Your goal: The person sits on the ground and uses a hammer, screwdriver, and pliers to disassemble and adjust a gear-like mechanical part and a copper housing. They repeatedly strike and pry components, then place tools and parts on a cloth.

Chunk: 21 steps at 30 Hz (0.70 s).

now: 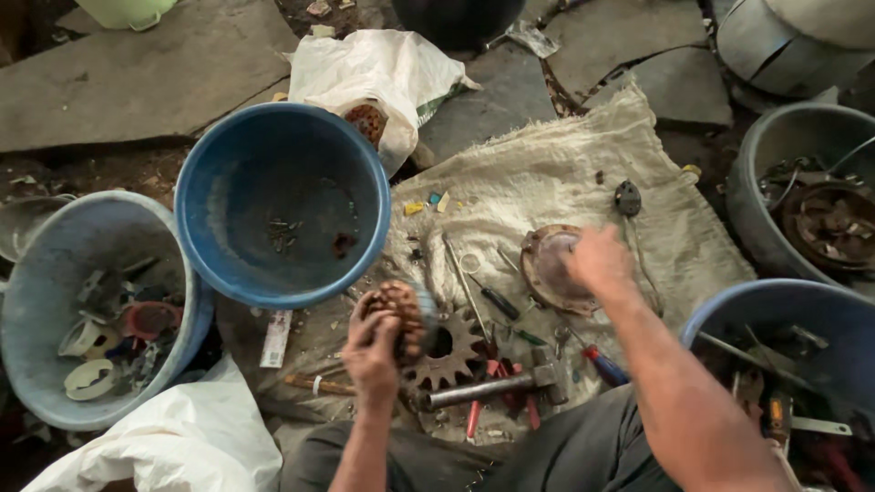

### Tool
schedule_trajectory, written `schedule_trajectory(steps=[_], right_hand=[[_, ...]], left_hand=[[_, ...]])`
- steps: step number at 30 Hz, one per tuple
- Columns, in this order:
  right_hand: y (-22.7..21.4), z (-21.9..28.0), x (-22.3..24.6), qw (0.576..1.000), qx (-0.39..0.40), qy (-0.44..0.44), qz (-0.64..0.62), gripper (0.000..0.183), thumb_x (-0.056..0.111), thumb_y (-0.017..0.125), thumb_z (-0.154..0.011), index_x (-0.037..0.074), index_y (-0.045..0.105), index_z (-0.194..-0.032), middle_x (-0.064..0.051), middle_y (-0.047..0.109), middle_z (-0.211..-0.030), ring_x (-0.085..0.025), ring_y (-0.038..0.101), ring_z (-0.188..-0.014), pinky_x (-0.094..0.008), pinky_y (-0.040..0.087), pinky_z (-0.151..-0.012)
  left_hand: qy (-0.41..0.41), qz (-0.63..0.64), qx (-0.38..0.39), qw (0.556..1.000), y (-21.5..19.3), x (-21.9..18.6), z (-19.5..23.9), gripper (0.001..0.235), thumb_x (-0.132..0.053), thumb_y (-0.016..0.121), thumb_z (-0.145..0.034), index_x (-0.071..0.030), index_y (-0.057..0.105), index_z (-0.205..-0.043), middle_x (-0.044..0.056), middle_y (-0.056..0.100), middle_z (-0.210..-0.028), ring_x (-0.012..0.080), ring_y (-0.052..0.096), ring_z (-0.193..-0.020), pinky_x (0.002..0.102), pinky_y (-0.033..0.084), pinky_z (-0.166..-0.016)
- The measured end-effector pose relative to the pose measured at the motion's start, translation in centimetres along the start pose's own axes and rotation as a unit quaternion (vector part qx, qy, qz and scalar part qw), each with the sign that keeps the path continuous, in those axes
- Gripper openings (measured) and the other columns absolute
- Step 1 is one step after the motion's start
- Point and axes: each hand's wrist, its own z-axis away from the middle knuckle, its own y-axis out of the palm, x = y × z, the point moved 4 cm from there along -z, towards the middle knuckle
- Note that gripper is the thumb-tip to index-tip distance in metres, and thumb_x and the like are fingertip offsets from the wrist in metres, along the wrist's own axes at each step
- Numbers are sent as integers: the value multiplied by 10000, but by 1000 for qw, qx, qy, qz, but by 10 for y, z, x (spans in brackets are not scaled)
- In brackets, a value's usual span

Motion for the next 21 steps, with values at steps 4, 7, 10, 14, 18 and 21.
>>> schedule_trajectory(steps=[4,7,10,14,18,21], right_hand=[[-22,58,94,971,74,-184,-131,568,449,715,-883,48,666,-1283,-210,647,-1367,-349,597,-1295,-422,466,-1123],[-13,125,152,901,160,-360,-184,706,460,737,-874,25,554,-1400,-244,523,-1455,-401,468,-1368,-466,340,-1132],[-11,152,171,884,21,-379,-273,747,481,695,-951,-74,498,-1410,-295,563,-1375,-451,543,-1287,-477,417,-1091],[-2,134,165,886,60,-347,-301,581,496,645,-930,26,588,-1267,-208,651,-1166,-380,651,-1066,-457,520,-918],[6,129,167,893,103,-368,-236,368,438,610,-981,93,714,-1059,-133,718,-966,-355,687,-927,-466,543,-799],[-2,129,166,887,28,-423,-184,301,329,523,-1011,128,748,-992,-113,714,-872,-321,695,-790,-455,544,-687]], left_hand=[[-236,428,-93,868,-26,57,-13,235,-187,614,-998,-66,697,-1182,108,759,-1028,255,752,-816,368,618,-608],[-234,421,-32,876,-31,90,-17,265,-132,549,-971,-44,671,-1189,142,749,-1039,299,742,-833,417,616,-645],[-250,418,-35,873,-31,110,-8,250,-142,536,-994,-25,649,-1184,149,725,-1082,300,724,-936,440,623,-805],[-200,297,47,932,-9,93,-1,299,-120,574,-1005,17,638,-1262,162,705,-1162,295,685,-1014,469,587,-898],[-309,376,40,873,21,69,2,377,-249,520,-1014,-17,647,-1284,163,730,-1141,304,705,-946,471,584,-842],[-354,349,19,867,30,58,-1,456,-344,503,-1025,-3,633,-1299,157,730,-1179,299,706,-1020,463,570,-931]])
